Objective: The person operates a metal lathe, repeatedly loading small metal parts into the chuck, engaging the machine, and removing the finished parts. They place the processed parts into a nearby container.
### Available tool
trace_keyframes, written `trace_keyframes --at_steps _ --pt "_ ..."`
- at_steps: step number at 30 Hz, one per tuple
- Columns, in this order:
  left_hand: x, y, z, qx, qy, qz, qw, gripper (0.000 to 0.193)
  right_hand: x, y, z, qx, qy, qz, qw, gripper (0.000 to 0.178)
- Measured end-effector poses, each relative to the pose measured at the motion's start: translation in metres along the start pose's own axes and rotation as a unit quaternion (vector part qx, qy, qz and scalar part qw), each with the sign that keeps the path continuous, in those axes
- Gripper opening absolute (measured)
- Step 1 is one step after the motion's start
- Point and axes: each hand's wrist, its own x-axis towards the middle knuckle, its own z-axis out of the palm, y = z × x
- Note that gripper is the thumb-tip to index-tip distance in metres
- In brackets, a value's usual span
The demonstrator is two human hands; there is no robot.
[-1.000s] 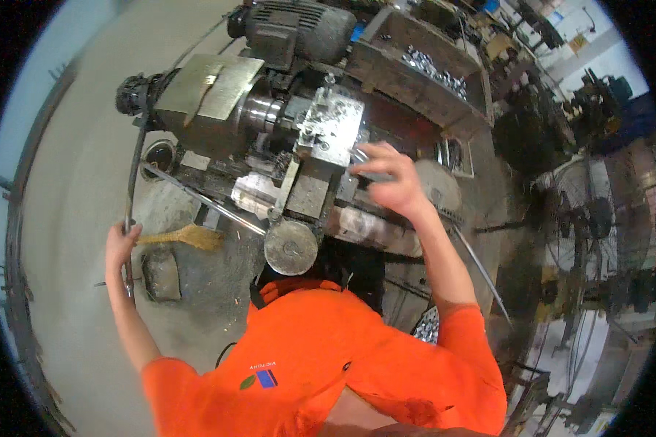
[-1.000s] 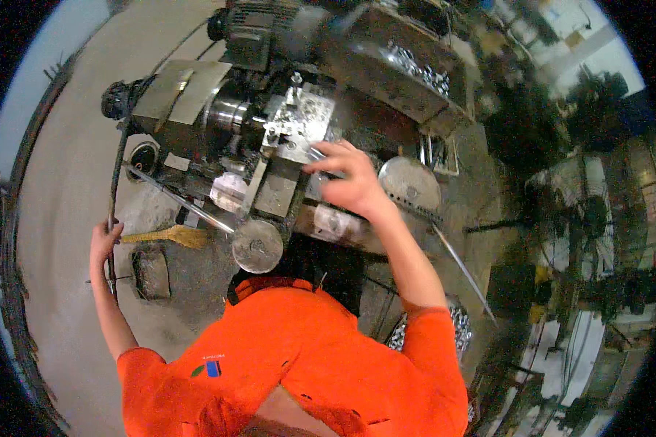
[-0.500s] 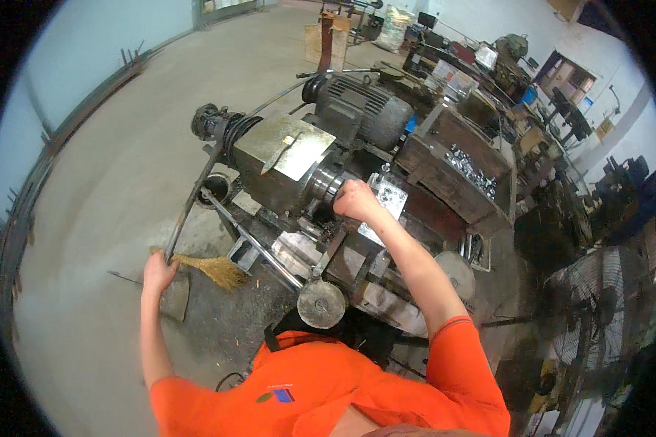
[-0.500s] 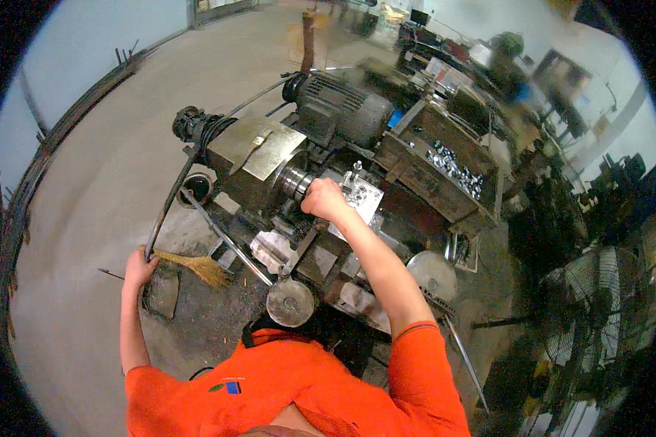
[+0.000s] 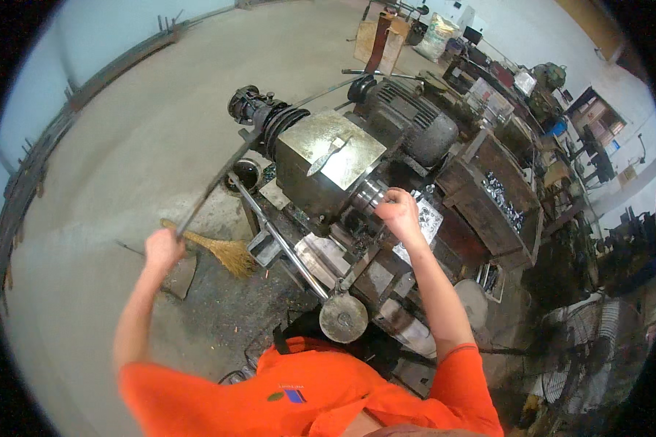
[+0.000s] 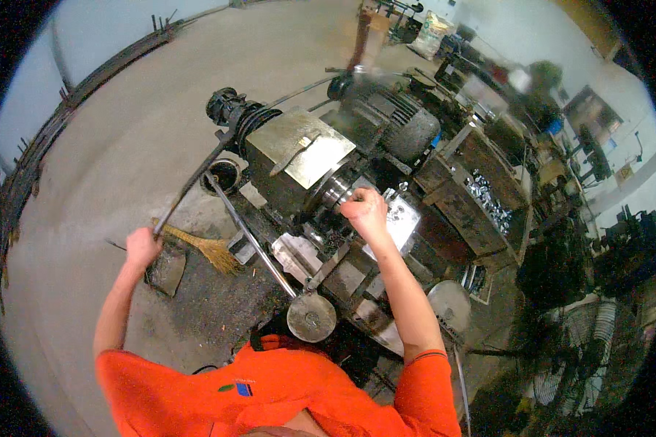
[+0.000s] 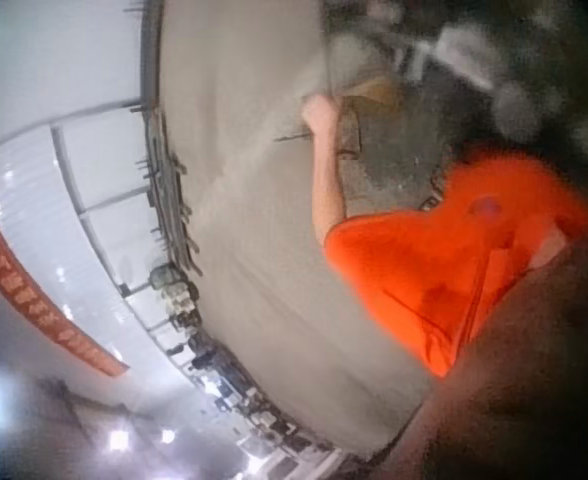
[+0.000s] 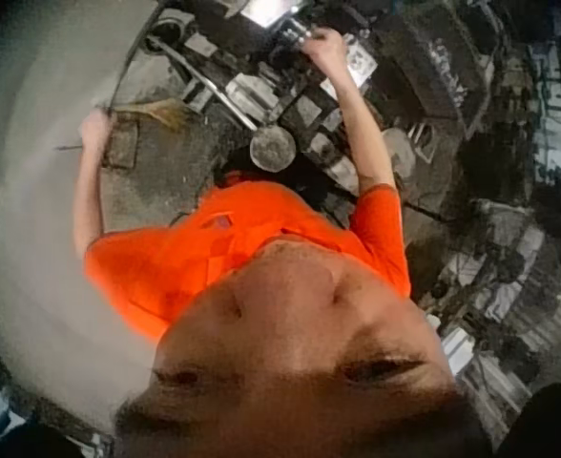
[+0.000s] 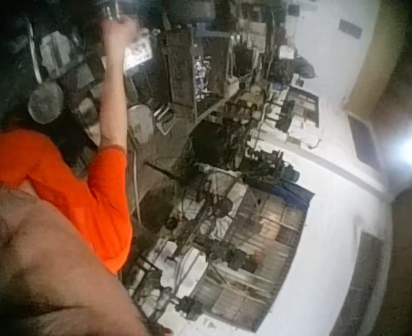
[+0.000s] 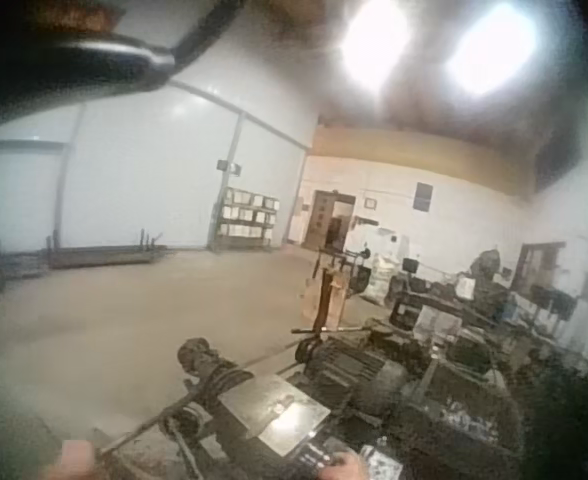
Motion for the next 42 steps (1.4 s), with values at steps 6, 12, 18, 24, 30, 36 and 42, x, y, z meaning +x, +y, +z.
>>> trace_keyframes --at_steps 6,12,18,24,30,36,42 --pt "0.116 -0.107 0.009 0.142 0.081 0.075 0.984 0.007 0.005 -0.008 -0.004 0.025 -0.005 0.053 0.998 0.025" --pt "0.115 -0.082 0.011 0.094 0.089 -0.052 0.99 0.013 -0.006 -0.019 -0.014 0.022 -0.006 0.059 0.998 0.019" --pt "0.082 0.023 0.033 -0.298 0.359 0.017 0.885 0.03 -0.067 -0.034 -0.059 0.017 0.106 -0.07 0.992 0.019" --pt "0.049 0.129 0.229 -0.188 -0.143 0.06 0.97 0.041 -0.18 0.003 -0.121 0.027 0.082 0.074 0.994 0.023" --pt "0.081 0.143 0.192 0.147 -0.176 0.302 0.925 0.024 -0.306 0.045 -0.177 -0.043 0.113 0.285 0.951 0.023" --pt "0.075 0.148 0.146 0.109 -0.18 0.258 0.943 0.026 -0.41 0.095 -0.207 -0.258 0.124 0.402 0.87 0.05" --pt "0.092 0.102 0.131 -0.175 -0.057 0.145 0.972 0.038 -0.573 0.175 -0.223 -0.427 0.021 0.534 0.73 0.046"
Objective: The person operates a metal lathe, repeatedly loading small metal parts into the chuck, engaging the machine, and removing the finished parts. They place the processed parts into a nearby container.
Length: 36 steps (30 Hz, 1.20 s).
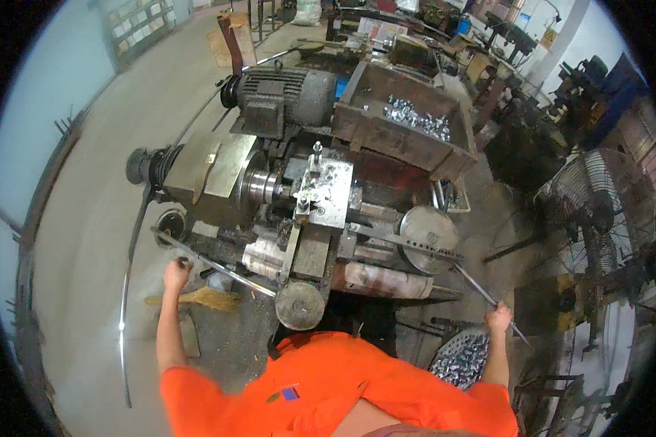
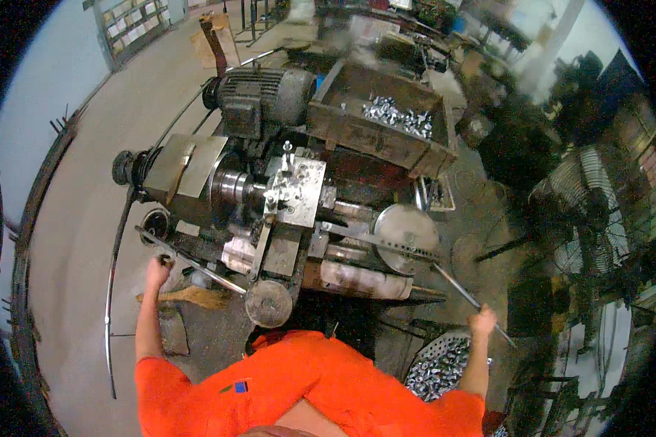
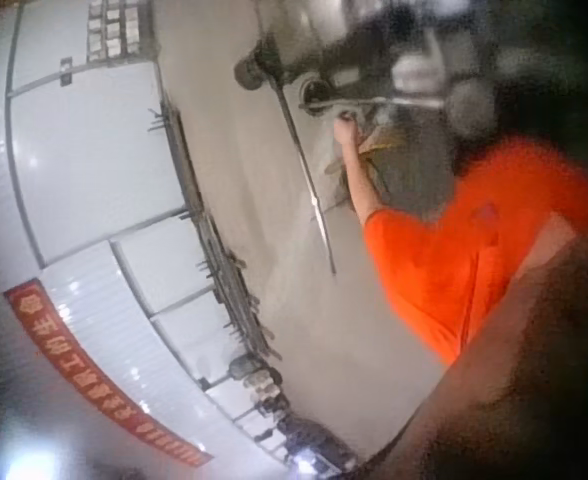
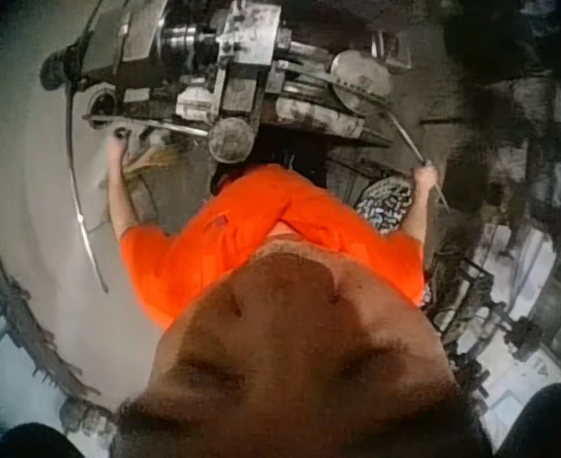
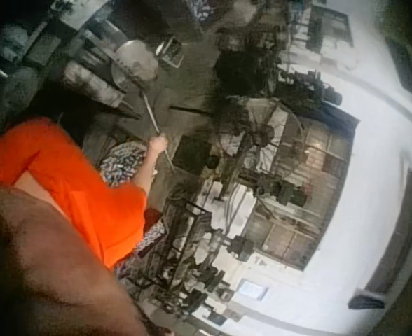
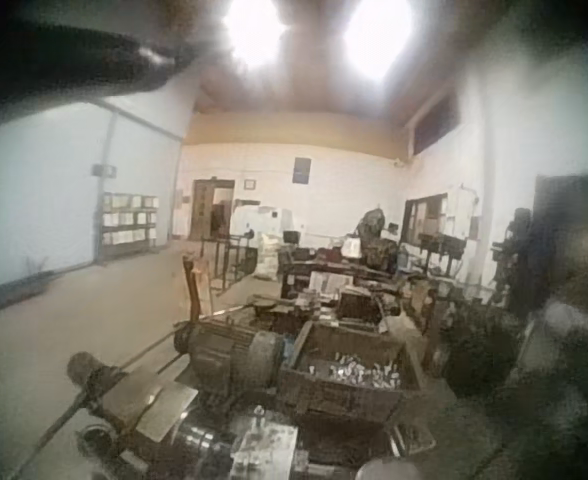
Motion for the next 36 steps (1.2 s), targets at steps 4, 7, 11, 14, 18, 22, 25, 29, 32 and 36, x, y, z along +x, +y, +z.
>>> trace_keyframes --at_steps 4,7,11,14,18,22,25,29,32,36 --pt "0.0 0.034 -0.033 -0.412 0.059 -0.105 0.903 0.043 -0.016 -0.008 0.02 -0.019 -0.003 0.085 0.996 0.024" --pt "-0.008 0.075 -0.052 -0.459 0.026 -0.18 0.87 0.047 -0.056 -0.023 0.009 0.019 0.002 0.079 0.997 0.021" --pt "0.008 0.088 -0.007 -0.488 0.105 -0.217 0.839 0.04 -0.132 -0.065 -0.028 0.131 -0.016 0.01 0.991 0.023" --pt "0.014 0.076 0.006 -0.496 0.135 -0.184 0.838 0.032 -0.165 -0.081 -0.017 0.303 -0.111 0.057 0.945 0.024" --pt "0.012 0.08 0.001 -0.499 0.11 -0.177 0.841 0.036 -0.183 -0.111 -0.037 0.442 -0.149 0.077 0.882 0.017" --pt "0.002 0.099 -0.007 -0.495 0.135 -0.151 0.845 0.037 -0.185 -0.121 -0.051 0.436 -0.137 0.072 0.887 0.017" --pt "0.024 0.045 0.017 -0.435 0.131 -0.128 0.882 0.029 -0.184 -0.128 -0.053 0.406 -0.154 0.104 0.895 0.019" --pt "0.032 0.045 0.013 -0.394 0.074 -0.171 0.9 0.029 -0.189 -0.119 -0.043 0.437 -0.162 0.067 0.882 0.02" --pt "0.024 0.061 -0.002 -0.397 0.051 -0.195 0.896 0.029 -0.176 -0.112 -0.055 0.437 -0.155 0.062 0.884 0.024" --pt "0.01 0.074 -0.014 -0.414 0.058 -0.185 0.889 0.028 -0.124 -0.05 -0.021 0.188 -0.094 0.003 0.978 0.042"
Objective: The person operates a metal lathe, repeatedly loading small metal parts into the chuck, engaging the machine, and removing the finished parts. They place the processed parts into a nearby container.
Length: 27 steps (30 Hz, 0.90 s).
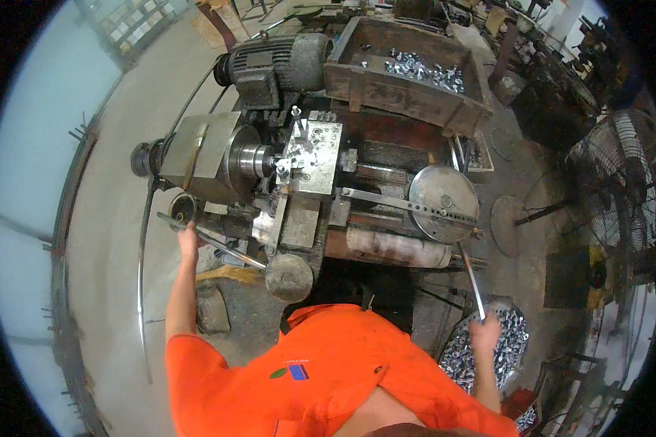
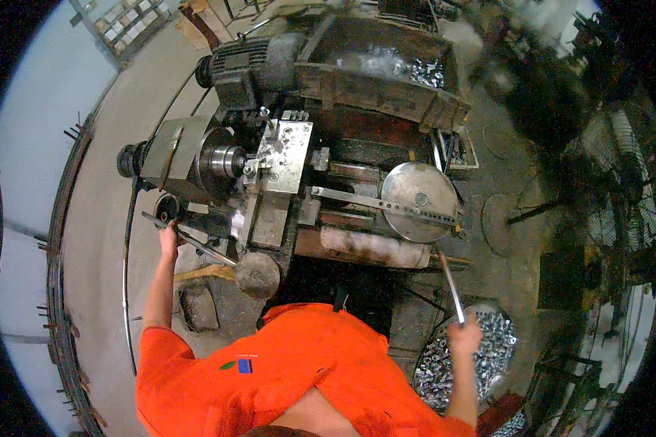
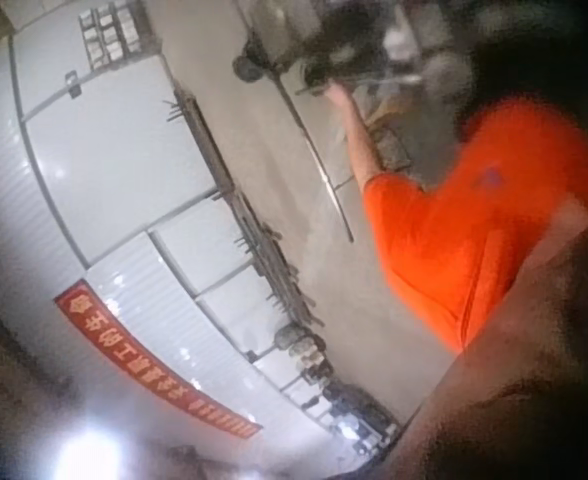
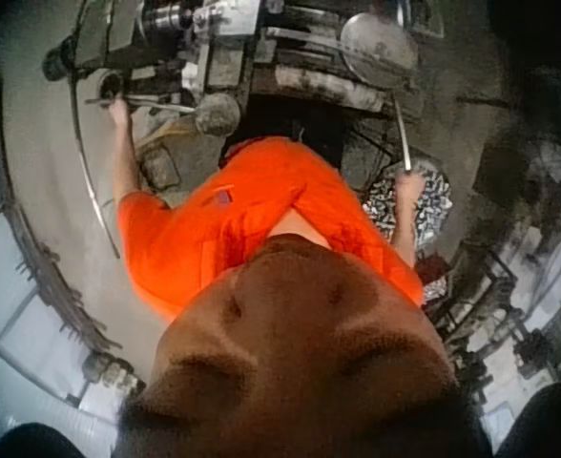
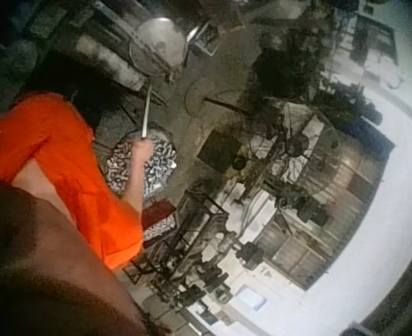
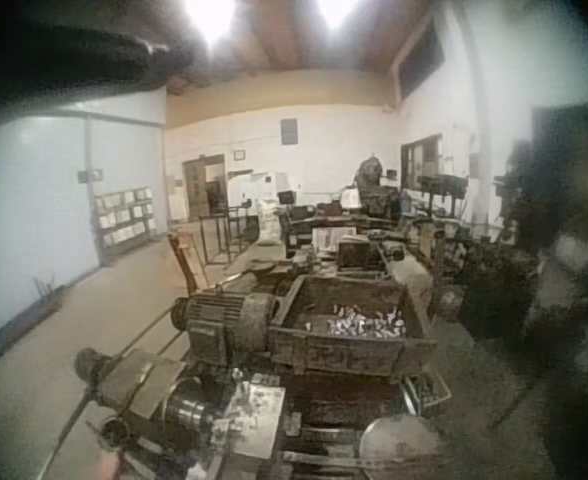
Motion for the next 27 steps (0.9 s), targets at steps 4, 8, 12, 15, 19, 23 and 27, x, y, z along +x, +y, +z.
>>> trace_keyframes --at_steps 4,8,12,15,19,23,27 --pt "-0.01 0.001 0.012 -0.06 -0.038 0.022 0.997 0.033 0.097 0.025 -0.029 -0.165 0.012 -0.007 0.986 0.033" --pt "-0.027 0.028 0.012 -0.027 -0.081 -0.021 0.996 0.04 0.163 0.034 -0.014 -0.196 0.092 0.041 0.975 0.054" --pt "0.016 -0.038 -0.024 -0.188 -0.054 -0.066 0.978 0.05 0.138 -0.02 0.006 -0.154 0.194 -0.073 0.966 0.07" --pt "0.048 -0.111 -0.042 0.033 -0.096 -0.043 0.994 0.054 0.106 -0.058 0.009 -0.038 0.229 -0.134 0.963 0.075" --pt "0.009 -0.103 0.01 0.613 -0.166 0.108 0.765 0.049 0.086 -0.067 -0.005 -0.018 0.188 -0.104 0.977 0.079" --pt "-0.001 -0.117 0.036 0.631 -0.111 0.154 0.752 0.045 0.085 -0.062 -0.002 -0.005 0.179 -0.088 0.98 0.08" --pt "-0.019 -0.187 0.06 0.487 0.061 0.156 0.857 0.039 0.091 -0.061 0.007 -0.023 0.198 -0.091 0.976 0.078"
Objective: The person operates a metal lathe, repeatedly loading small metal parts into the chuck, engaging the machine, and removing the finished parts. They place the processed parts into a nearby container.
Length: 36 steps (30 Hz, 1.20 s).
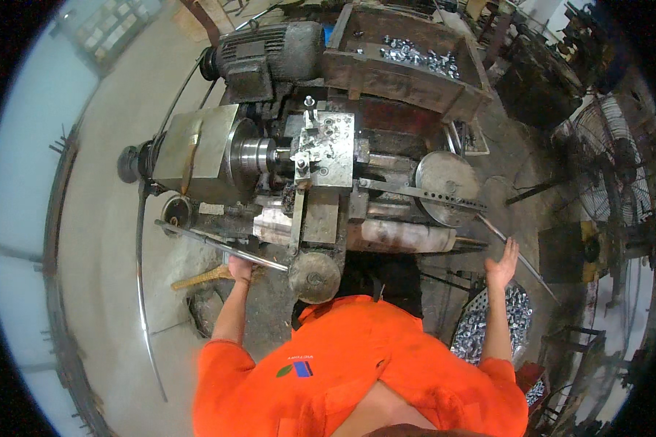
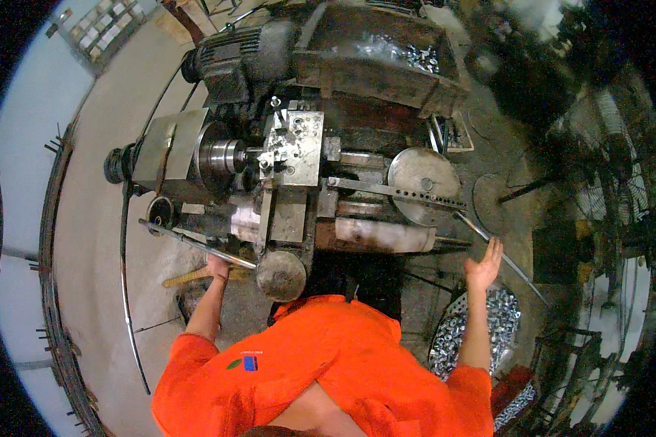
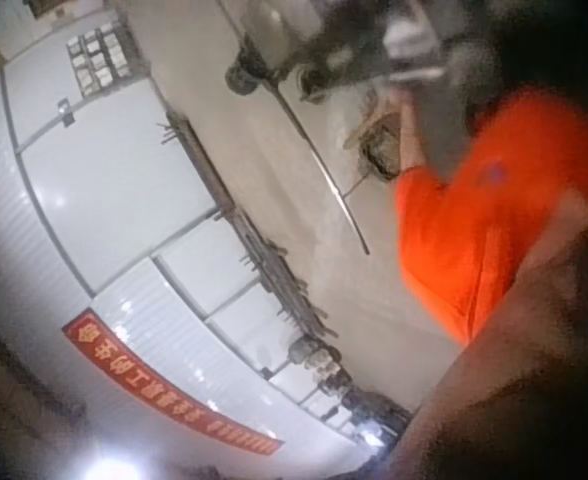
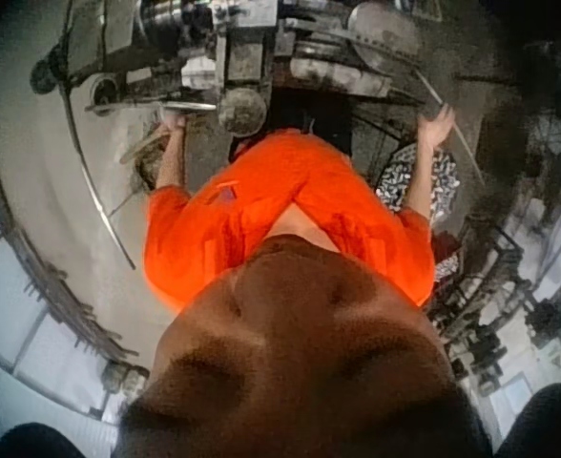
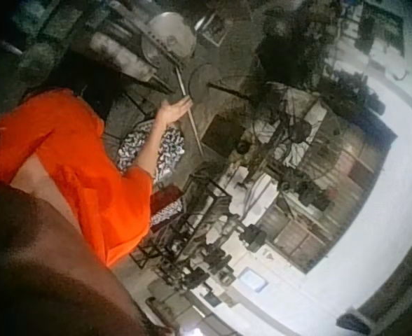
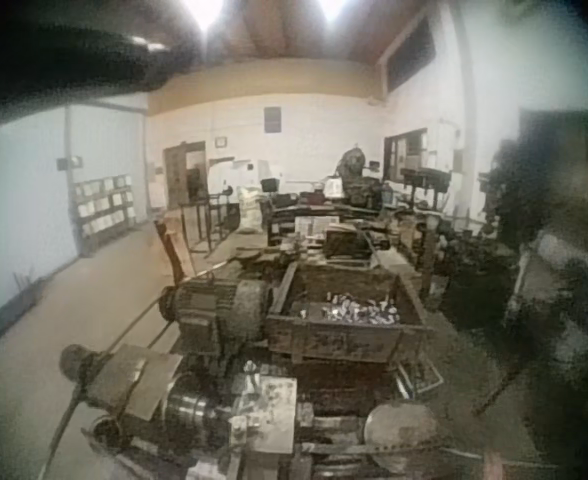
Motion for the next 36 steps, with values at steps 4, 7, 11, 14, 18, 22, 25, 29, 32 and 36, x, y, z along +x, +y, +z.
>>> trace_keyframes --at_steps 4,7,11,14,18,22,25,29,32,36 --pt "0.034 0.009 -0.07 0.143 -0.186 0.214 0.948 0.036 0.006 0.004 -0.009 0.006 -0.046 0.066 0.997 0.068" --pt "0.035 0.0 -0.06 0.12 -0.173 0.185 0.96 0.039 0.036 -0.016 -0.035 0.113 -0.069 0.065 0.989 0.056" --pt "0.04 -0.034 -0.016 -0.022 -0.221 0.089 0.971 0.046 0.078 -0.134 -0.109 0.237 -0.157 -0.067 0.956 0.054" --pt "0.061 -0.074 -0.015 0.027 -0.265 0.175 0.948 0.048 0.096 -0.228 -0.168 0.24 -0.096 -0.352 0.9 0.051" --pt "0.066 -0.044 -0.147 -0.199 -0.325 0.042 0.924 0.043 0.095 -0.327 -0.247 0.336 0.009 -0.635 0.695 0.037" --pt "0.072 -0.045 -0.262 -0.214 -0.145 0.082 0.962 0.036 0.071 -0.372 -0.288 0.342 0.06 -0.735 0.582 0.038" --pt "0.08 -0.088 -0.306 -0.18 0.001 0.064 0.982 0.033 0.058 -0.388 -0.294 0.342 0.079 -0.761 0.546 0.038" --pt "0.053 -0.17 -0.319 -0.104 0.085 -0.02 0.991 0.036 0.054 -0.407 -0.289 0.349 0.085 -0.78 0.512 0.038" --pt "0.045 -0.193 -0.295 -0.09 0.075 -0.067 0.991 0.042 0.061 -0.421 -0.273 0.365 0.074 -0.782 0.5 0.038" --pt "0.037 -0.162 -0.293 -0.151 0.048 -0.148 0.976 0.056 0.084 -0.424 -0.247 0.363 0.024 -0.741 0.565 0.039"
